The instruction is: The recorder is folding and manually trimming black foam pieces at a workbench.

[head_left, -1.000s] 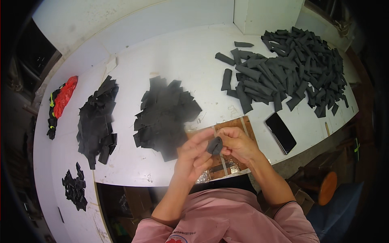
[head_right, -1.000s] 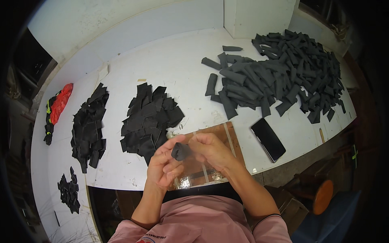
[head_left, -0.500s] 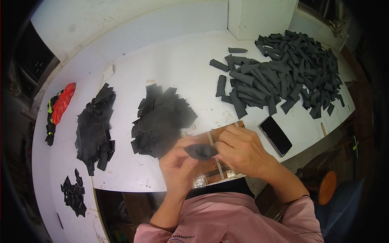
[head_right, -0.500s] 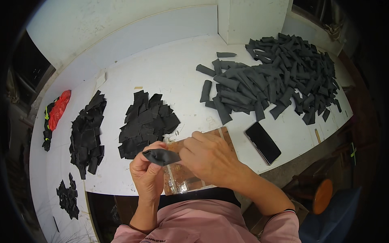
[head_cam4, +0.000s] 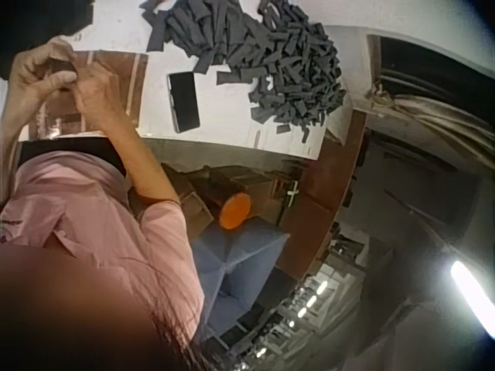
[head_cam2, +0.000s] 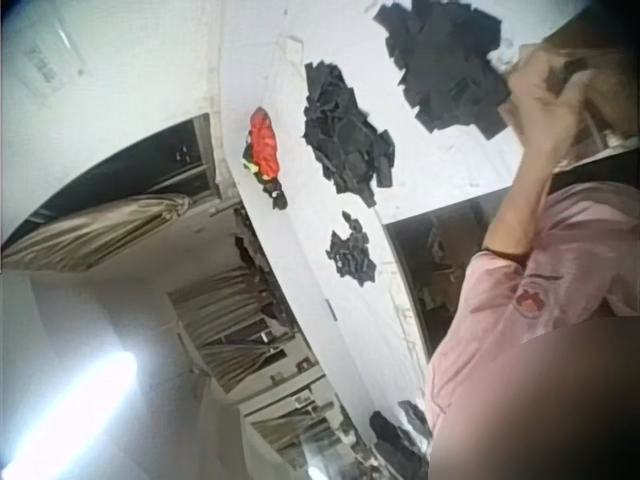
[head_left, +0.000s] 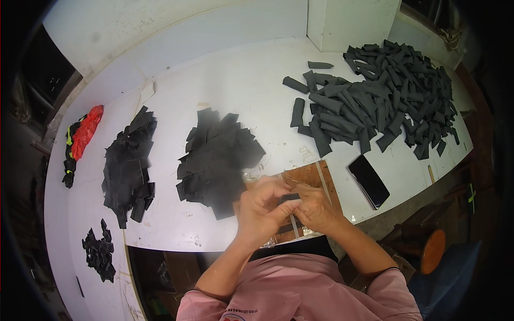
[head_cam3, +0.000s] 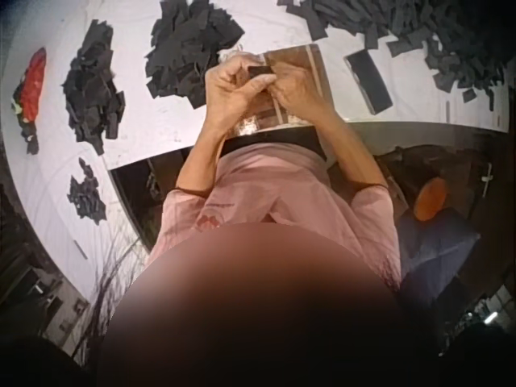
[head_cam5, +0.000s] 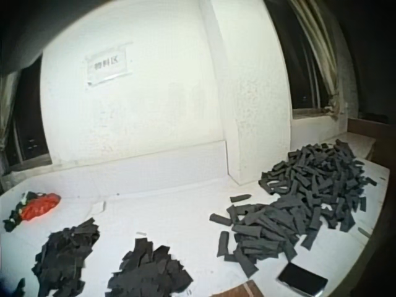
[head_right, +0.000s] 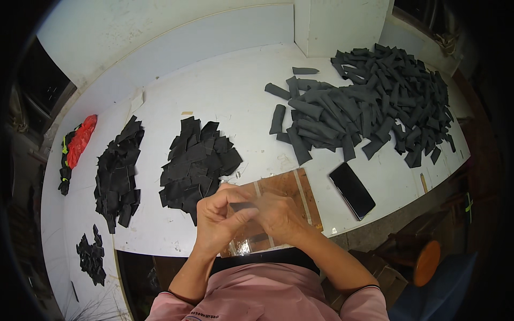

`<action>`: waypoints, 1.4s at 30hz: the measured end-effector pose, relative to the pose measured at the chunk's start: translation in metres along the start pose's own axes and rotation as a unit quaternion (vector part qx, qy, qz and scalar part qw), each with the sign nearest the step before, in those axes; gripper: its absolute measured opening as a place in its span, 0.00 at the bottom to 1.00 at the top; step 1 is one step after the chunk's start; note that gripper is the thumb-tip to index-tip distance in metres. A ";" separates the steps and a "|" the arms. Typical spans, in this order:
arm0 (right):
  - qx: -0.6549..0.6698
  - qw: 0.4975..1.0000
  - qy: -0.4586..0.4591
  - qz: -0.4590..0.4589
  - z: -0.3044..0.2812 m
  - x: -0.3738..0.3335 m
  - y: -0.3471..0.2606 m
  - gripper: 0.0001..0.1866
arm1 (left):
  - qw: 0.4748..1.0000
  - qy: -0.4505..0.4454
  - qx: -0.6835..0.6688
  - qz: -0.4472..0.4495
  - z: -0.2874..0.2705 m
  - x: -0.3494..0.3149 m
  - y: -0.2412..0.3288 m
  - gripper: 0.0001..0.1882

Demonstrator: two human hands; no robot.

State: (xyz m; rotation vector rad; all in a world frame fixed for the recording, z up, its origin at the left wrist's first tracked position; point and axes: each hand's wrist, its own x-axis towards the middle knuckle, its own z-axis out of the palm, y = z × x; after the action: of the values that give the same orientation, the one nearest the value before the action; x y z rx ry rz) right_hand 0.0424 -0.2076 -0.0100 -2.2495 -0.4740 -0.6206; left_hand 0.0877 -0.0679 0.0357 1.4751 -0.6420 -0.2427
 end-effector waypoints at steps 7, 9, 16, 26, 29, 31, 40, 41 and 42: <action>-0.006 0.999 -0.026 0.026 -0.014 0.012 -0.016 0.08 | 0.995 0.044 -0.083 0.032 0.004 -0.012 0.016 0.06; -0.065 0.989 -0.132 0.031 -0.027 0.023 -0.027 0.14 | 0.977 0.077 -0.193 0.044 -0.003 -0.012 0.011 0.05; -0.085 0.990 -0.113 -0.004 -0.035 0.039 -0.034 0.11 | 0.974 0.161 -0.159 0.026 -0.004 -0.003 0.036 0.10; -0.058 0.995 -0.080 -0.009 -0.018 0.025 -0.022 0.12 | 0.947 0.161 -0.275 -0.029 -0.021 -0.015 0.002 0.07; -0.048 0.997 -0.064 0.007 -0.012 0.018 -0.019 0.13 | 0.946 0.139 -0.292 -0.032 -0.016 -0.020 -0.001 0.07; -0.058 0.996 -0.062 0.003 -0.016 0.021 -0.024 0.14 | 0.955 0.162 -0.249 -0.005 -0.019 -0.018 0.000 0.08; 0.093 0.990 -0.099 0.050 -0.034 0.034 -0.027 0.11 | 0.982 0.169 -0.079 -0.023 -0.030 -0.018 -0.027 0.05; 0.241 0.959 -0.099 0.109 -0.048 0.042 -0.030 0.11 | 0.975 0.219 -0.025 -0.028 -0.032 -0.013 -0.030 0.05; 0.334 0.909 -0.021 0.249 -0.057 0.048 -0.028 0.12 | 0.966 0.253 0.032 -0.039 -0.039 -0.005 -0.036 0.04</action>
State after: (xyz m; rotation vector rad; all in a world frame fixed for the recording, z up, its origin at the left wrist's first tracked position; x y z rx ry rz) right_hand 0.0506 -0.2243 0.0673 -1.6218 -0.0860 -0.1072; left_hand 0.1132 -0.0366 0.0009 1.5472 -0.1796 0.0976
